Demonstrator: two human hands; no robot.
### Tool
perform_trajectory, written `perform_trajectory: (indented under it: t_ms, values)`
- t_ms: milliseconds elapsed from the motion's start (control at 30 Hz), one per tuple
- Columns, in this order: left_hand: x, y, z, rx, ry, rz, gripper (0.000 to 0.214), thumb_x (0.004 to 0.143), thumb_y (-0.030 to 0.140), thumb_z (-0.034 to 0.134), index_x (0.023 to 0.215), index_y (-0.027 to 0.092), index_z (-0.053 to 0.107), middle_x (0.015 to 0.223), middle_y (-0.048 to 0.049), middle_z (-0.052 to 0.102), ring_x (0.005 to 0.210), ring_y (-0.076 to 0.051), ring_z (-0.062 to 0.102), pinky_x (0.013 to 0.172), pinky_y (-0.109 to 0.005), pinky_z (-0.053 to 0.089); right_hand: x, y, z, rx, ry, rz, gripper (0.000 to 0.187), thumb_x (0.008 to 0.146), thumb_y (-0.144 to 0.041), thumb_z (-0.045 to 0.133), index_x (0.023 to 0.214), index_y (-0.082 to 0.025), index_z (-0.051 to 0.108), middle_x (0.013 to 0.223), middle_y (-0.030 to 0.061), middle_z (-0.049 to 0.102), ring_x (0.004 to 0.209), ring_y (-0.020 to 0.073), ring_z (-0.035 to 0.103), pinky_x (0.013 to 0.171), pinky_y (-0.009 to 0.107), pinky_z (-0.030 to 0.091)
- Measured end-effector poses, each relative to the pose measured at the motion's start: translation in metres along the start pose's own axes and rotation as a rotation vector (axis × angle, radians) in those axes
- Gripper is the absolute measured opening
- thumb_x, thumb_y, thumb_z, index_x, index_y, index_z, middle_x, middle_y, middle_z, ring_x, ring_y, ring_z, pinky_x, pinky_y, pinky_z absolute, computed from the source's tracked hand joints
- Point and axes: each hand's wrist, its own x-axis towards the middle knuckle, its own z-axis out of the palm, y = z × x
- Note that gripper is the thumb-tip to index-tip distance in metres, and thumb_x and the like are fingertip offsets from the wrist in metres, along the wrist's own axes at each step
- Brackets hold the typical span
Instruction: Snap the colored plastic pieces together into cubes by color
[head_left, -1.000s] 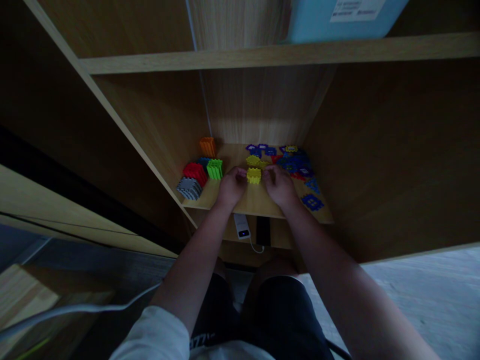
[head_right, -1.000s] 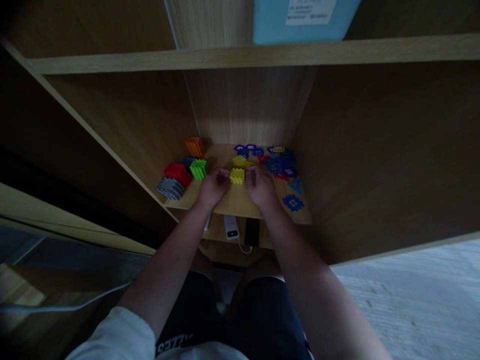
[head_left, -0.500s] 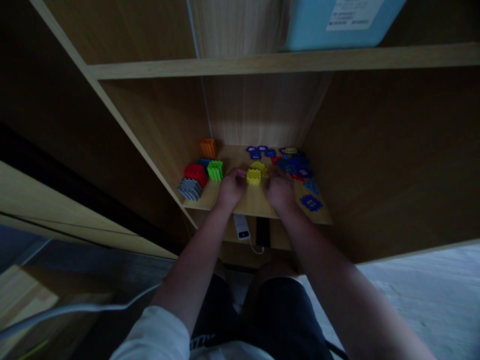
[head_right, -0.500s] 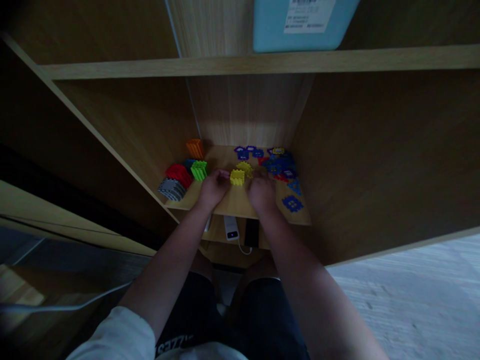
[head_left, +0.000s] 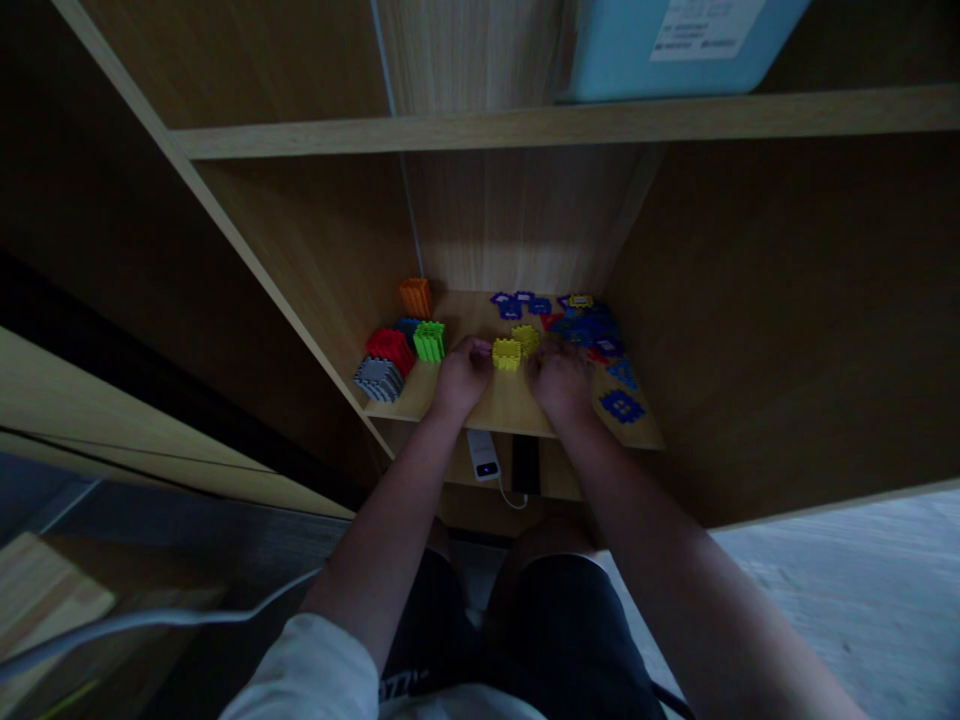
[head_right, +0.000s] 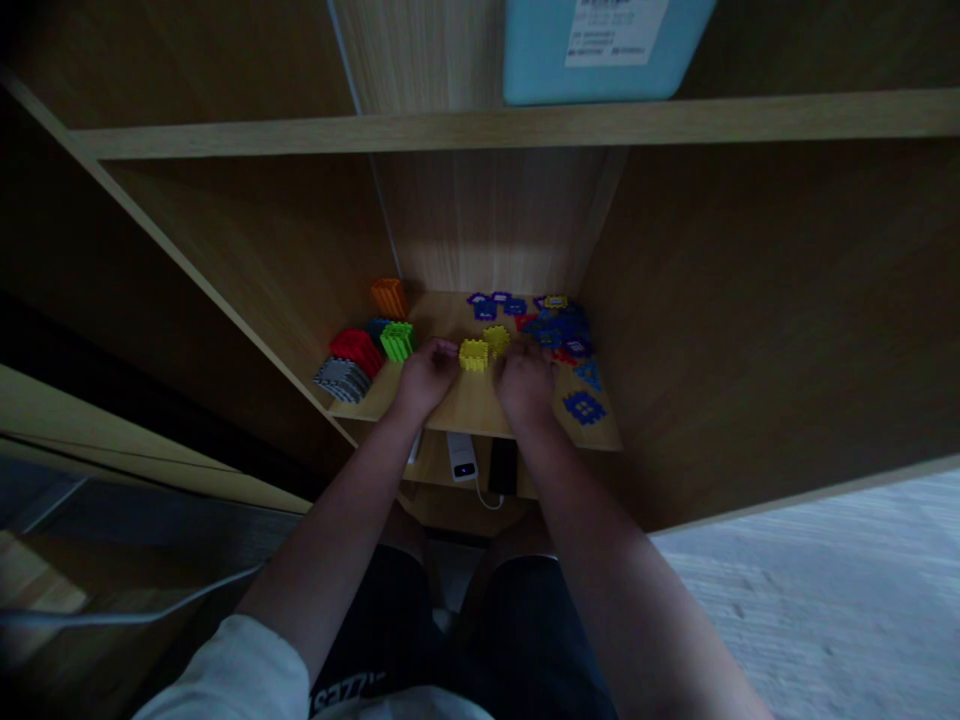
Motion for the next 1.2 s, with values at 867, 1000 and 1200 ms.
perform_trajectory:
  t_ms: [867, 1000, 1200]
  values:
    - [0.0, -0.001, 0.0, -0.025, 0.048, -0.007, 0.018, 0.096, 0.006, 0.065, 0.104, 0.022, 0.07, 0.108, -0.0069, 0.082, 0.103, -0.02, 0.078, 0.098, -0.036, 0.062, -0.002, -0.003, -0.004, 0.129, 0.117, 0.084, 0.055, 0.098, -0.046, 0.063, 0.14, -0.009, 0.062, 0.129, 0.03, 0.065, 0.121, 0.0464, 0.063, 0.105, 0.065, 0.054]
    - [-0.003, 0.003, -0.002, -0.067, 0.075, 0.038, 0.024, 0.098, 0.006, 0.063, 0.115, 0.022, 0.068, 0.107, -0.0056, 0.08, 0.101, -0.018, 0.076, 0.097, -0.033, 0.061, 0.0, -0.007, -0.02, 0.279, 0.135, -0.022, 0.05, 0.101, -0.043, 0.06, 0.14, -0.013, 0.06, 0.133, 0.0252, 0.064, 0.13, 0.0416, 0.06, 0.115, 0.061, 0.052]
    - [-0.01, 0.007, -0.005, -0.137, -0.11, 0.241, 0.048, 0.096, 0.011, 0.069, 0.141, 0.027, 0.067, 0.125, -0.0068, 0.076, 0.109, -0.019, 0.073, 0.1, -0.032, 0.059, -0.008, -0.018, -0.042, 0.424, -0.083, -0.296, 0.047, 0.099, -0.041, 0.065, 0.143, -0.025, 0.061, 0.137, 0.0176, 0.066, 0.129, 0.0363, 0.063, 0.111, 0.055, 0.057]
